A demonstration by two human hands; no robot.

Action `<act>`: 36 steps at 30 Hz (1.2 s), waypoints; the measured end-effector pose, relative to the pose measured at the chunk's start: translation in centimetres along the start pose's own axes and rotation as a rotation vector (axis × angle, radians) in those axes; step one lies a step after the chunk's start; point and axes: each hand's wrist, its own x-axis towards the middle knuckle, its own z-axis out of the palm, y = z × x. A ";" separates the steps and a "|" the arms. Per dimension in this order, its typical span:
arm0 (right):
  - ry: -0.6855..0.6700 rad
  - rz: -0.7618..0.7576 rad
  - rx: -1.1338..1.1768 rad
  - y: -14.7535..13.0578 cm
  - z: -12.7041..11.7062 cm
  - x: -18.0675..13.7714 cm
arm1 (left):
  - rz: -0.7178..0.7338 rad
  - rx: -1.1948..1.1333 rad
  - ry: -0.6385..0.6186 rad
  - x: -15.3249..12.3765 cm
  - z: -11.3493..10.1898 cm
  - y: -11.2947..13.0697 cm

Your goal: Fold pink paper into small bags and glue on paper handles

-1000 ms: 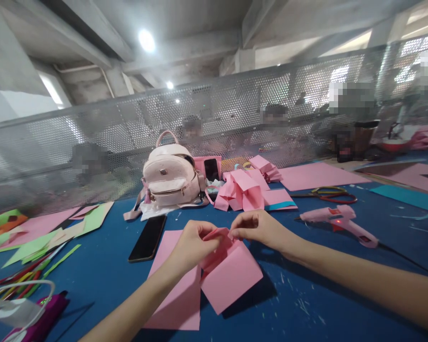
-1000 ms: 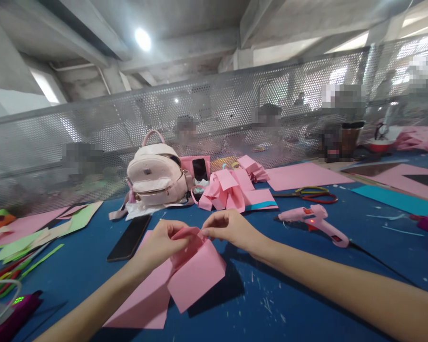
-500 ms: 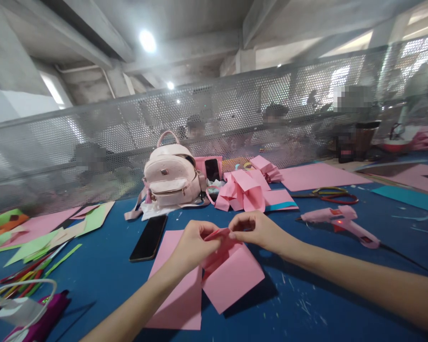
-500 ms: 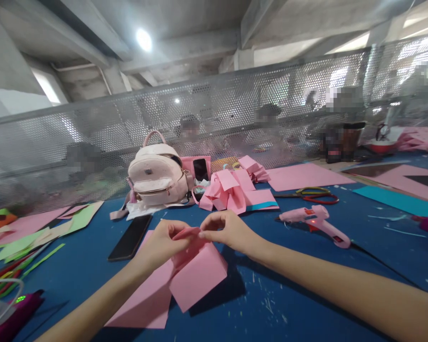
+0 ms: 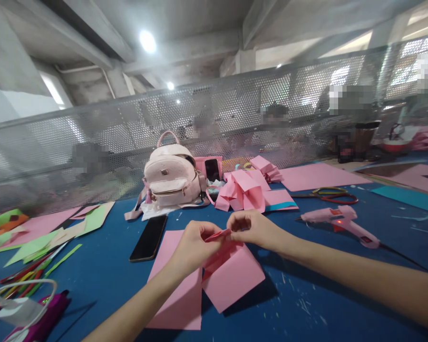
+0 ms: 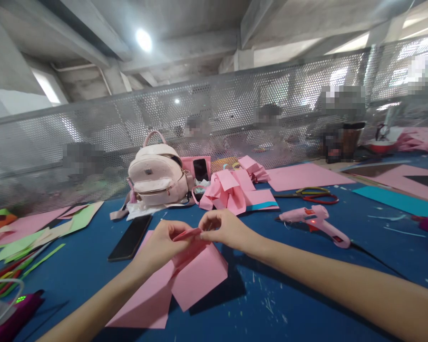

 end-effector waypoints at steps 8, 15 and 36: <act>-0.034 0.014 -0.020 -0.1 0.0 0.0 | 0.004 0.020 0.005 -0.2 0.0 0.3; -0.060 -0.007 -0.039 -1.5 -1.1 -0.6 | 0.001 0.065 0.006 0.2 -0.4 0.0; 0.110 -0.664 -0.740 -1.5 -2.4 -3.4 | 0.011 0.089 -0.033 0.4 -0.7 -0.5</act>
